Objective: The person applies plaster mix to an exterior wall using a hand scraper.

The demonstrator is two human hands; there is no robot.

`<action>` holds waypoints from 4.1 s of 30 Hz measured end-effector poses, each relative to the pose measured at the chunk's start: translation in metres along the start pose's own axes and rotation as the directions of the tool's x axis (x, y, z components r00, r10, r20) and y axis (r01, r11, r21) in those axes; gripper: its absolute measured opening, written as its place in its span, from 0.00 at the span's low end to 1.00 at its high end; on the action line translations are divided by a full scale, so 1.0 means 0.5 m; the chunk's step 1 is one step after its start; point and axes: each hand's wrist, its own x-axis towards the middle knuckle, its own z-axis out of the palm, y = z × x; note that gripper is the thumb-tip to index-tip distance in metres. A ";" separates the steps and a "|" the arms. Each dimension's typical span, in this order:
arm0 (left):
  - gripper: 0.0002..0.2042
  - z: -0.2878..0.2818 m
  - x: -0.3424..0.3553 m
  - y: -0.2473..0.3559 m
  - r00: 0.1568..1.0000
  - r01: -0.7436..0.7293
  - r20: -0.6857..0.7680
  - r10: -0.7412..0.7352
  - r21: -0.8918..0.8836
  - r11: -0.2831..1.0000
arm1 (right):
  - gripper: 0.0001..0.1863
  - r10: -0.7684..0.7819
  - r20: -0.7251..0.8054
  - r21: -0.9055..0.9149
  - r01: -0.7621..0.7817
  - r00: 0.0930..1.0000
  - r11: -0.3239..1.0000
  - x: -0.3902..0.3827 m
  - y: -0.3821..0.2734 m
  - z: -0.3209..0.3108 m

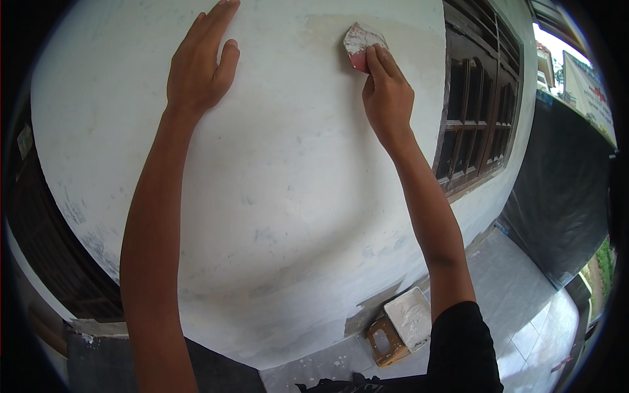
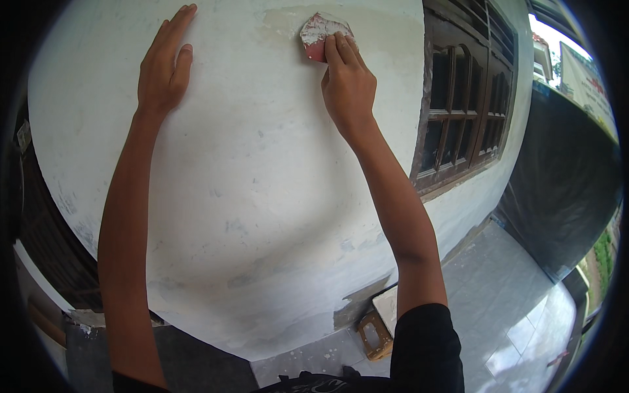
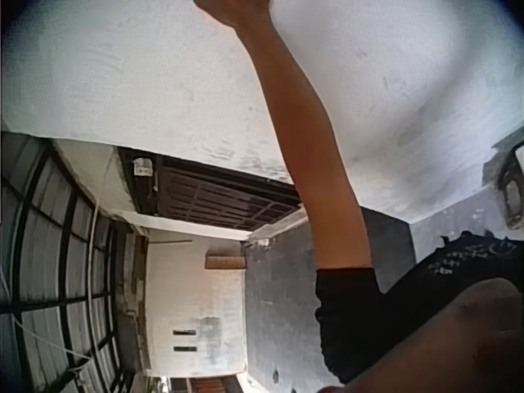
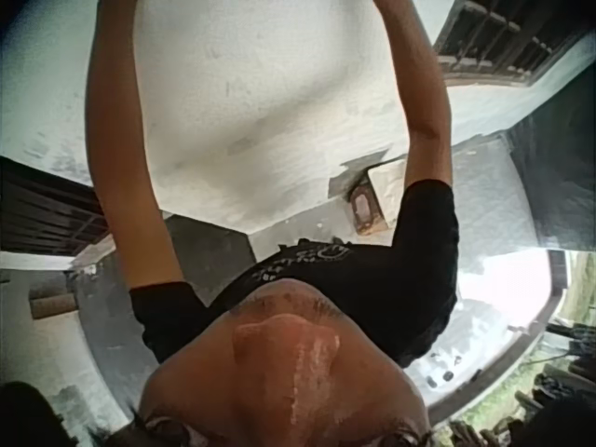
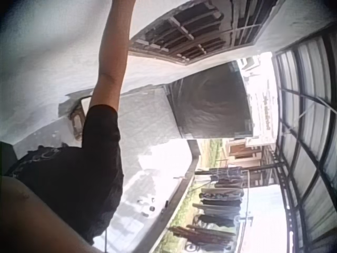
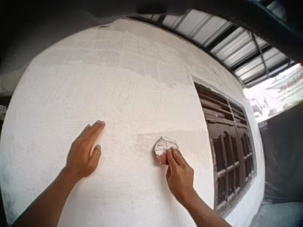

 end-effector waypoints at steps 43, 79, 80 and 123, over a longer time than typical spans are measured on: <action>0.32 -0.001 -0.001 -0.001 1.000 0.031 0.005 -0.031 0.033 0.999 | 0.22 -0.219 0.030 0.146 0.212 0.975 0.966 -0.034 -0.116 0.003; 0.30 0.008 -0.006 -0.003 1.000 -0.012 -0.018 0.012 0.024 1.000 | 0.23 -0.232 0.031 0.198 0.221 0.972 0.955 0.039 -0.083 0.031; 0.30 0.006 -0.006 -0.006 1.000 -0.019 -0.020 0.020 0.024 1.000 | 0.24 -0.240 0.069 0.221 0.220 0.968 0.950 0.028 -0.083 0.034; 0.29 0.015 -0.004 -0.007 0.996 -0.056 -0.067 0.061 0.074 0.996 | 0.18 -0.157 0.131 0.185 0.131 0.979 0.974 0.046 -0.065 0.017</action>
